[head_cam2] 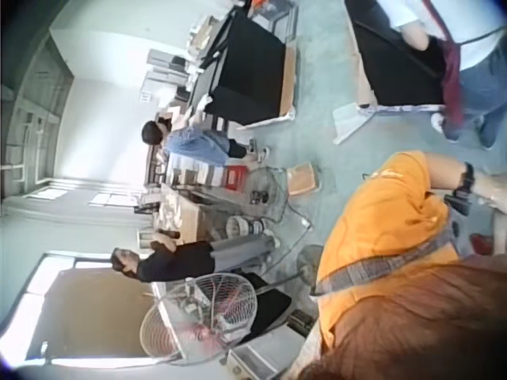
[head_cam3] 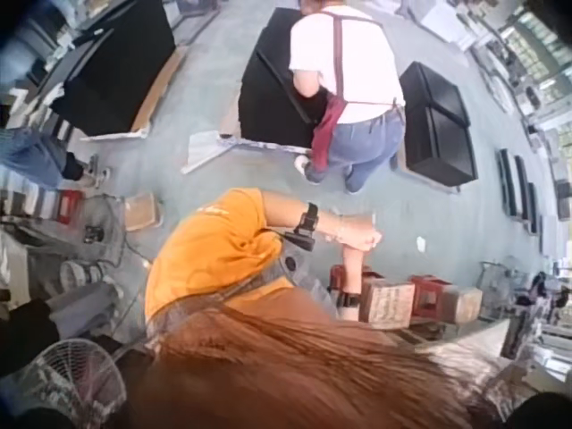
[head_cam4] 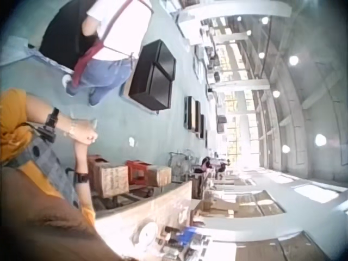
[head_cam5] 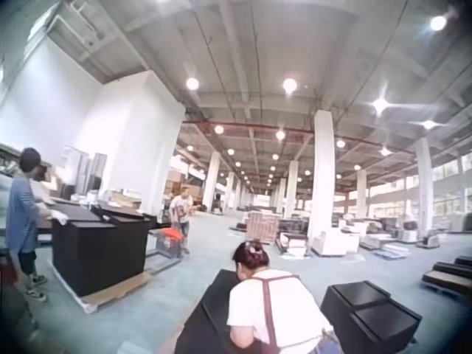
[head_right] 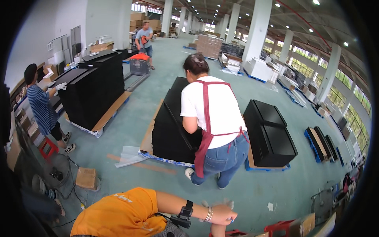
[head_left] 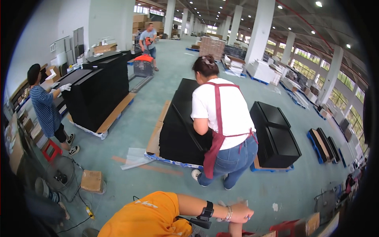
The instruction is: Sorting and stacking black furniture panels and marking one with a pen in a factory environment.
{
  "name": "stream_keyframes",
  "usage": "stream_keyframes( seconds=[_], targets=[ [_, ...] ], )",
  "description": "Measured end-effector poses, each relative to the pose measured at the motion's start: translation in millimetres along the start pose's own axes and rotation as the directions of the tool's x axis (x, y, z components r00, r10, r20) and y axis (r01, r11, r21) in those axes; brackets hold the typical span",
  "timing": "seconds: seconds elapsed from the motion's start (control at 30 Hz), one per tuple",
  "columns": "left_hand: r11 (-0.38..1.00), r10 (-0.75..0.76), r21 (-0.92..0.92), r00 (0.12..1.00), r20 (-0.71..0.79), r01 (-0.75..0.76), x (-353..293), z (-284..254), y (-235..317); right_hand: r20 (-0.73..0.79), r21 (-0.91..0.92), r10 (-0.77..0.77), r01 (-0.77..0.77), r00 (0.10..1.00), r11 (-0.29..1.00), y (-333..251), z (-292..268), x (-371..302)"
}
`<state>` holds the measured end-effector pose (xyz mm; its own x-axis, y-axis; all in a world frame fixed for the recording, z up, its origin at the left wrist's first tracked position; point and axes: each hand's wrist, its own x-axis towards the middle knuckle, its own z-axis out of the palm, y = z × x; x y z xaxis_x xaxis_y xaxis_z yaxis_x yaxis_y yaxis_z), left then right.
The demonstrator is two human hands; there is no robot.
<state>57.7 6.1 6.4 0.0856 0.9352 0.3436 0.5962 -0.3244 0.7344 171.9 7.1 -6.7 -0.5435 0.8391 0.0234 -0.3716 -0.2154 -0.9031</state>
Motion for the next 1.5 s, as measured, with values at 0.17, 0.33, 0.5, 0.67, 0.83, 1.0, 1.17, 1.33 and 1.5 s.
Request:
stream_keyframes(
  seconds=[0.17, 0.33, 0.5, 0.67, 0.83, 1.0, 1.17, 1.33, 1.5],
  targets=[
    [0.99, 0.029, 0.14, 1.0, 0.003, -0.029, -10, -26, -4, -0.052, -0.13, 0.049, -0.056, 0.997, 0.99, 13, -15, 26],
    [0.997, 0.033, -0.065, 0.99, -0.135, -0.043, -6, -27, 13, 0.214, 0.261, -0.02, -0.037, 0.977, 0.965, 50, -45, 82],
    [0.935, 0.298, 0.187, 0.954, 0.045, -0.301, -6, -21, 11, 0.439, 0.327, 0.259, -0.421, 0.861, 0.846, 7, 3, 65],
    [0.959, 0.273, 0.062, 0.961, 0.049, -0.276, -24, -16, 12, 0.484, 0.253, 0.445, -0.608, 0.753, 0.753, -55, 53, 54],
    [0.97, 0.243, -0.033, 0.97, -0.001, -0.243, -29, -12, 14, 0.337, 0.584, -0.039, -0.177, 0.941, 0.792, -52, 58, 64],
    [0.947, 0.272, -0.195, 0.961, 0.057, -0.256, -9, -18, 31, 0.257, 0.385, -0.219, 0.108, 0.941, 0.917, -42, 37, 75],
    [0.961, 0.202, -0.223, 0.962, 0.181, -0.16, -18, -22, 35, 0.104, 0.089, -0.042, 0.033, 0.994, 0.995, -26, 31, 56],
    [0.947, 0.2, -0.285, 0.966, 0.162, -0.148, -25, -18, 32, 0.013, 0.222, 0.197, -0.195, 0.98, 0.955, -28, 17, 61],
    [0.947, 0.217, -0.27, 0.965, 0.148, -0.172, -26, -13, 22, 0.242, 0.5, 0.007, -0.132, 0.97, 0.856, -48, -10, 59]
  ],
)
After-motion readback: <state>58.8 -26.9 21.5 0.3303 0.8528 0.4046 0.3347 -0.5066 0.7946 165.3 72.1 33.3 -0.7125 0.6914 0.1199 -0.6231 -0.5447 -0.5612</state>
